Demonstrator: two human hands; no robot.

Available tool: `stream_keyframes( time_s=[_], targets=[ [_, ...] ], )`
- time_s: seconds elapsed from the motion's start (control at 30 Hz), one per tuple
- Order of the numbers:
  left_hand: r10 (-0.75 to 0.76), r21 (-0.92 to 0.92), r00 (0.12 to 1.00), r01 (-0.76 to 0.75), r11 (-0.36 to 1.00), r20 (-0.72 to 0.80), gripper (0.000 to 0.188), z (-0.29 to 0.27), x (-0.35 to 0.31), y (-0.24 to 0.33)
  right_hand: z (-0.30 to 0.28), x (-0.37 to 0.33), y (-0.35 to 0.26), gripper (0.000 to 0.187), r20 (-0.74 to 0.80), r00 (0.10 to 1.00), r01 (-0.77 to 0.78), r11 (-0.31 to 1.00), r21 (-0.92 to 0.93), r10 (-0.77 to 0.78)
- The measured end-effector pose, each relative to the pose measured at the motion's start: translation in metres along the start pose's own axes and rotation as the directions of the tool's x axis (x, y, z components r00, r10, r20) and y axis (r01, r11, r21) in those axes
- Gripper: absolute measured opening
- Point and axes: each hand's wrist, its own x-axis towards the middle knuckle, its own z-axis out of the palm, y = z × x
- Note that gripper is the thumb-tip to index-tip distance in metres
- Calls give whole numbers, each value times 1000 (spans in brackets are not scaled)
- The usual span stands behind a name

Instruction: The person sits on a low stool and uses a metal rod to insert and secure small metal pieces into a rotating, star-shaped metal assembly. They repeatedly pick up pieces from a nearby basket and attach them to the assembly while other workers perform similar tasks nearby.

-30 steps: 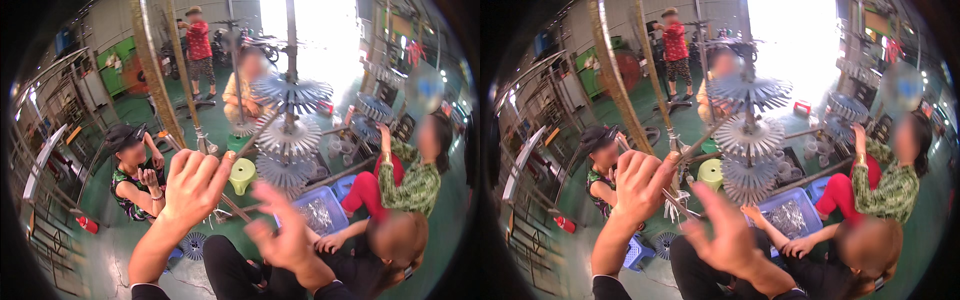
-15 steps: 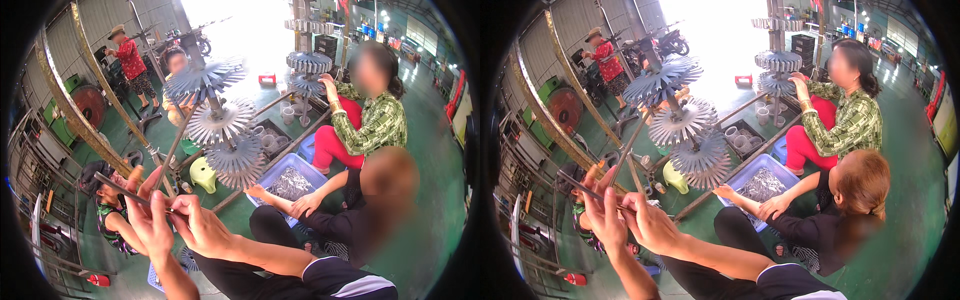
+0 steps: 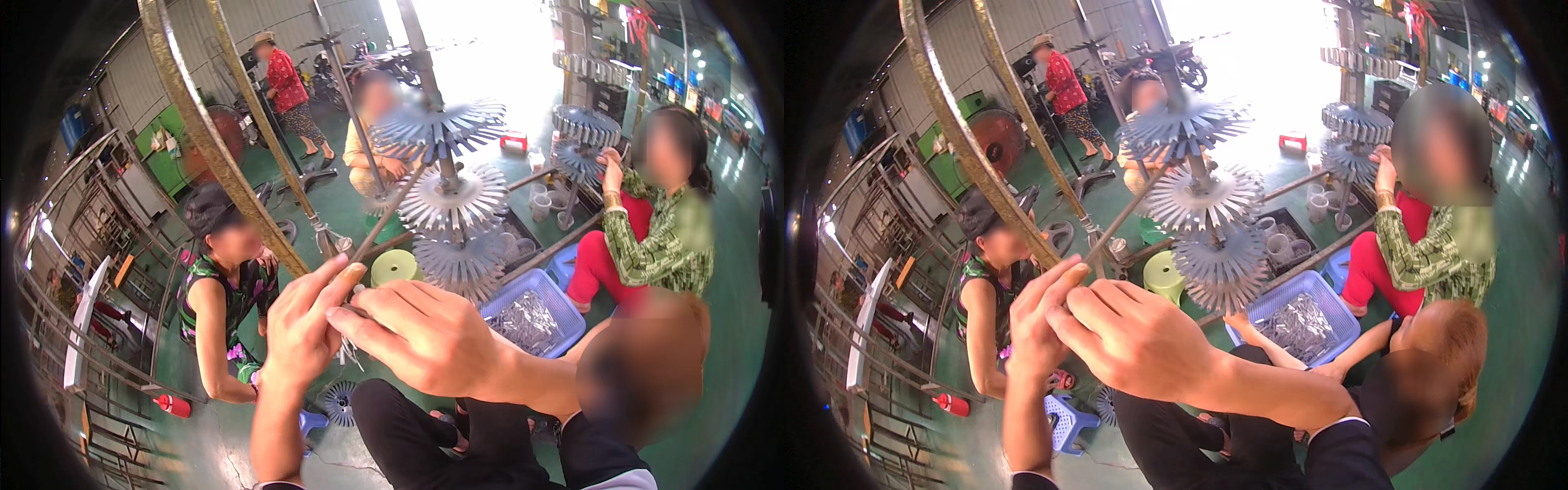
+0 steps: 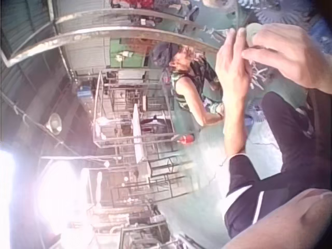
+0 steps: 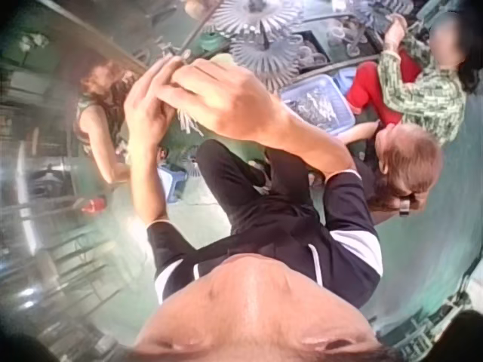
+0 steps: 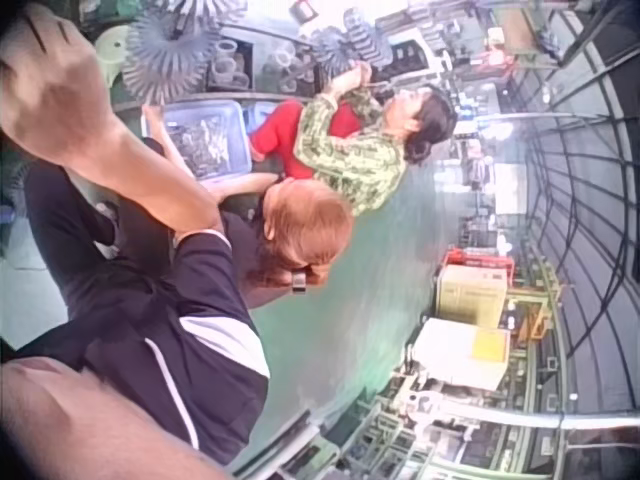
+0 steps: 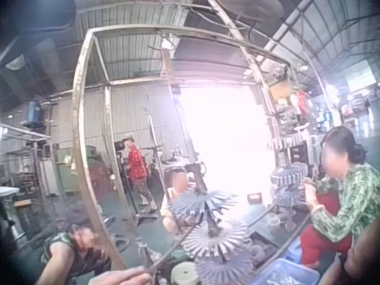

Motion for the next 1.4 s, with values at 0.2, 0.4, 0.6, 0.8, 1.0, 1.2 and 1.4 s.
stream_keyframes(
  time_s=[0.2,0.4,0.6,0.8,1.0,1.2,1.4],
  targets=[
    [-394,-322,843,283,904,-365,35,34,-24,14,-6,12,-9,31,58,997,56,990,-132,-49],
    [-916,-939,275,97,330,-293,60,50,-49,56,-11,18,-13,28,89,991,117,972,-205,-101],
    [-869,-653,413,-583,-483,274,44,59,-44,10,-8,7,3,29,120,992,52,979,-199,-29],
    [-841,-468,448,-699,-541,303,23,58,-29,-22,-17,47,-7,12,504,857,65,949,-308,105],
    [-859,-495,169,-757,-427,483,16,64,6,-12,-17,97,11,12,928,360,89,986,-140,99],
    [-824,-572,519,-613,-544,228,21,45,-8,-39,26,48,16,21,726,579,-340,919,-200,372],
    [-843,-898,502,-257,-357,191,23,16,6,-48,66,21,-1,34,461,669,-644,765,-32,583]
  ],
)
